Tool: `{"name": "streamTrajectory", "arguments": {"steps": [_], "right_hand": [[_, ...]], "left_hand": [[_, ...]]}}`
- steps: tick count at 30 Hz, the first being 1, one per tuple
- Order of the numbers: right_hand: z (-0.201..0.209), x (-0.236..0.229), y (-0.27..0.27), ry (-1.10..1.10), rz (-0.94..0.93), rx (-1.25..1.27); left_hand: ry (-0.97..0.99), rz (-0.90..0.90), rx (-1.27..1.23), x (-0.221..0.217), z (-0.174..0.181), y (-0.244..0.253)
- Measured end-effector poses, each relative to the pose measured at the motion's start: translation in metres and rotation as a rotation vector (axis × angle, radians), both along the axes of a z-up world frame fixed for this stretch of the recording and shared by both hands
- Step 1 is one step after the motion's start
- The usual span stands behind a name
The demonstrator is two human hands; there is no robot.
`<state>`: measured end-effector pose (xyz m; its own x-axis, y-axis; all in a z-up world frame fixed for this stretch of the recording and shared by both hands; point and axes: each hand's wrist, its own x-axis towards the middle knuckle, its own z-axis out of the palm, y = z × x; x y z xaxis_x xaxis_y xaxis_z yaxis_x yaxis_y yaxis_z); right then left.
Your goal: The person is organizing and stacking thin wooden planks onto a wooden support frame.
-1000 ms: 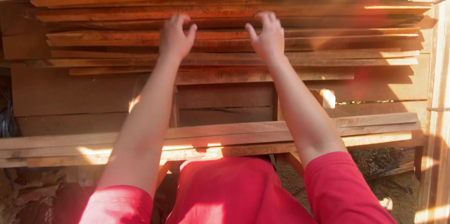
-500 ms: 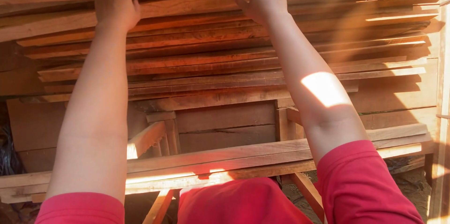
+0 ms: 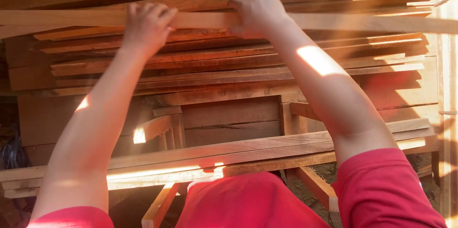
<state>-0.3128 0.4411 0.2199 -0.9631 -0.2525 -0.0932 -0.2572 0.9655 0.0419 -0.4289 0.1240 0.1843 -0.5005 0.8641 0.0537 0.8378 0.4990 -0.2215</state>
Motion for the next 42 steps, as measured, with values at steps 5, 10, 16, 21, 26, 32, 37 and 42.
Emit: {"name": "streamTrajectory", "arguments": {"steps": [5, 10, 16, 21, 26, 32, 37, 42], "right_hand": [[0.033, 0.036, -0.055, -0.180, -0.092, -0.007], [0.055, 0.088, -0.061, -0.107, -0.155, -0.148], [0.089, 0.151, -0.052, -0.030, -0.108, -0.222], [0.136, 0.202, -0.066, -0.302, -0.187, -0.365], [0.140, 0.255, -0.079, -0.495, -0.208, -0.351], [0.086, 0.286, -0.080, -0.653, -0.231, -0.368], [0.039, 0.285, -0.072, -0.658, -0.259, -0.391], [-0.006, 0.275, -0.059, -0.729, -0.349, -0.499]], "left_hand": [[0.083, -0.075, 0.117, 0.067, 0.034, 0.014], [0.226, -0.159, 0.277, 0.111, 0.069, 0.002], [0.112, -0.175, 0.325, 0.138, 0.100, -0.028], [-0.434, -0.018, 0.142, 0.180, 0.134, -0.041], [-0.814, 0.097, 0.065, 0.239, 0.126, -0.048], [-1.100, 0.205, 0.002, 0.283, 0.048, -0.066], [-1.132, 0.195, 0.046, 0.283, -0.003, -0.059], [-1.018, 0.197, -0.026, 0.278, -0.029, -0.044]]}}
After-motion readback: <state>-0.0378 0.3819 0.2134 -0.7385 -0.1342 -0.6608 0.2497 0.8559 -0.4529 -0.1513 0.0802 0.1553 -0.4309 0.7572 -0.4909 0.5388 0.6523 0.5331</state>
